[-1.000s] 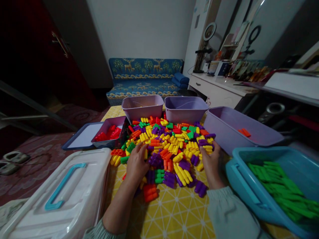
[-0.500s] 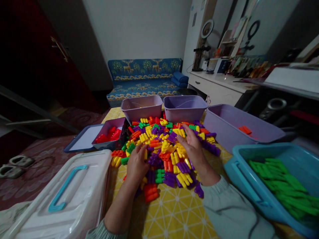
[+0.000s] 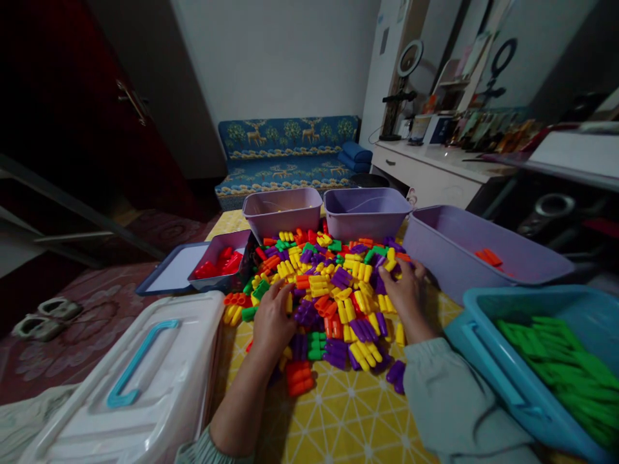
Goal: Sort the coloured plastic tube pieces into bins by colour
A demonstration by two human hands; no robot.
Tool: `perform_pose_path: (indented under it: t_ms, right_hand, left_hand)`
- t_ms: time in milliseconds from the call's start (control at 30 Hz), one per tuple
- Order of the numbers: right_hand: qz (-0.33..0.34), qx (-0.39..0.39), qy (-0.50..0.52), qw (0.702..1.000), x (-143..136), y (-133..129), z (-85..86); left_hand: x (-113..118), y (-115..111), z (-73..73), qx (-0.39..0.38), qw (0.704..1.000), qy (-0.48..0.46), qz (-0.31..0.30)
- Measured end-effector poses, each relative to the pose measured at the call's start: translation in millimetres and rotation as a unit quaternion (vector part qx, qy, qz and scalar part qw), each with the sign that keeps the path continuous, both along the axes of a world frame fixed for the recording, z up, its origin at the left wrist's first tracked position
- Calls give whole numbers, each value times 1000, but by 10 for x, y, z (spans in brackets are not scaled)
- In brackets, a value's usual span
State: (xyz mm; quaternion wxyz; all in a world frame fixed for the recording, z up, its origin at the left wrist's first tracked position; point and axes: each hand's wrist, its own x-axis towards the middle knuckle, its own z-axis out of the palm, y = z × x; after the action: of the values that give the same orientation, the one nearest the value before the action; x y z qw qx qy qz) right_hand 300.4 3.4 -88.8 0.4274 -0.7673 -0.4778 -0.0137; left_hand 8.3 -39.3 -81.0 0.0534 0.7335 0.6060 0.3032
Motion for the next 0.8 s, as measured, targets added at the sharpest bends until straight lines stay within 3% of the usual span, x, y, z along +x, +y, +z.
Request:
perform_pose_path:
  t_ms: [133,267,433,700,800]
  right_hand:
    - [141,56,47,987,-260,100,135]
    - [257,101,25,961,-709,177,295]
    - [389,90,14,917,-1154,250,393]
    - [493,41,92,864,-1177,406,367]
    - [482,50,115,867,-1092,504,295]
  left_hand:
    - [-3,6,-8,-2,1000,0,1]
    - [-8,9,-26,4,1000,-2,0]
    - [3,7,-45,23,1000,-20,0]
    - [8,13,-7,19,999,-28,-12]
    - [4,12,-31,26,998,-52,-7]
